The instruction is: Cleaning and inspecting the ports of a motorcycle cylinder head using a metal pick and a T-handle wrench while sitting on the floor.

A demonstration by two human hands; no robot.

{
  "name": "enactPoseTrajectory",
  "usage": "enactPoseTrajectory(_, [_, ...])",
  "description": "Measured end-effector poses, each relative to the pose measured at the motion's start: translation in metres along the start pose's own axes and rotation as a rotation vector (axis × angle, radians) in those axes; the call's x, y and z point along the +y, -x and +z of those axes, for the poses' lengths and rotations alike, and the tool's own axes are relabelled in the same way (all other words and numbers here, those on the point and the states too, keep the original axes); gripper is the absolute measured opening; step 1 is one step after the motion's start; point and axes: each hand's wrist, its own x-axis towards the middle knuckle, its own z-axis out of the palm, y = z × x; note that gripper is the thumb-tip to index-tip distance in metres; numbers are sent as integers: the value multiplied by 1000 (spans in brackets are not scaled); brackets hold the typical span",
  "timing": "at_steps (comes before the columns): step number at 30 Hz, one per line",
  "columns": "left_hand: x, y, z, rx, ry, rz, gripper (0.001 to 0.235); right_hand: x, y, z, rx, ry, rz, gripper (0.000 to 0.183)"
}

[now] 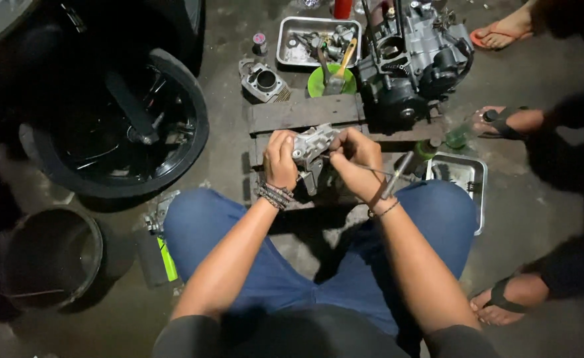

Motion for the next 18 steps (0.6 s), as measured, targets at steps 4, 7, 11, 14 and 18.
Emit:
enactPoseTrajectory(4, [-10,3,-3,-25,-34,19,32,-18,-6,-21,37,211,-35,11])
enactPoseTrajectory(7, [-11,1,-1,-21,-55,33,31,-15,-6,-21,61,252,-53,13])
enactPoseTrajectory(11, [-9,1,0,-11,-42,14,34,-7,-2,-11,-24,48,6,14])
enactPoseTrajectory(14, [-8,4,-1,-4,-52,16,33,-20,-2,-17,-10,165,-43,14])
enactPoseTrajectory(18, [-1,3,-1,-21,-58,23,33,-18,-3,-14,-17,69,-37,13])
